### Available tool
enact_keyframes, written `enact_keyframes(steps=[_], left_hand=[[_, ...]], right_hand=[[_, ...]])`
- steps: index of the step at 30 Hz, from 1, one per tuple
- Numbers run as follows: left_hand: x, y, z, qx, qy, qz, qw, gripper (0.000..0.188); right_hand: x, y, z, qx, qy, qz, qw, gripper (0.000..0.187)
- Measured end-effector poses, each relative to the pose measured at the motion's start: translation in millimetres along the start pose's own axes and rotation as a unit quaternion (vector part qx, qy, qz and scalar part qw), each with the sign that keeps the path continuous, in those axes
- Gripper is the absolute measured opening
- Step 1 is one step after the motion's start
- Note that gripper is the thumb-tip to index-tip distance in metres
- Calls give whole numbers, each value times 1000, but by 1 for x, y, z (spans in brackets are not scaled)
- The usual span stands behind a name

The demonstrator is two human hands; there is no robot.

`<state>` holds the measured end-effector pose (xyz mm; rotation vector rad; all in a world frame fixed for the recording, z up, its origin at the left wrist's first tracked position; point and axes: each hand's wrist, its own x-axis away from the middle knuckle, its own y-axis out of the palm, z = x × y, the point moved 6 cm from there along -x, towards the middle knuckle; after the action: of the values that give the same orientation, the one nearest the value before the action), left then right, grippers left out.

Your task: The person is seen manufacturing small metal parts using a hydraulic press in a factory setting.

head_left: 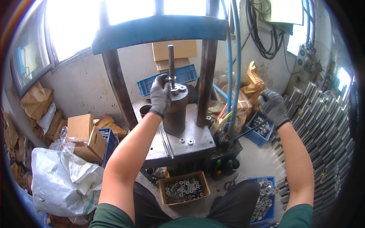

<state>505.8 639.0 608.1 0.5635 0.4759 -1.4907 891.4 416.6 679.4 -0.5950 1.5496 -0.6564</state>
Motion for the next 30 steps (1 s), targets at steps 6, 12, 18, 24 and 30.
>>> enact_keyframes(steps=[6,12,18,24,30], left_hand=[[136,-10,7,-137,132,-66,980,32],[206,5,-60,-401,31,-262,877,45],[220,19,-98,-541,50,-316,778,55],[223,26,-83,-566,-6,-376,734,53],[237,39,-87,-563,50,-372,737,36]], right_hand=[[9,1,7,-4,1,2,1000,15],[26,-13,3,-49,-17,2,999,14],[92,-26,9,-59,-29,-28,997,14],[175,-30,16,-119,-10,-90,989,14],[169,-40,-50,-81,-81,-48,992,20]])
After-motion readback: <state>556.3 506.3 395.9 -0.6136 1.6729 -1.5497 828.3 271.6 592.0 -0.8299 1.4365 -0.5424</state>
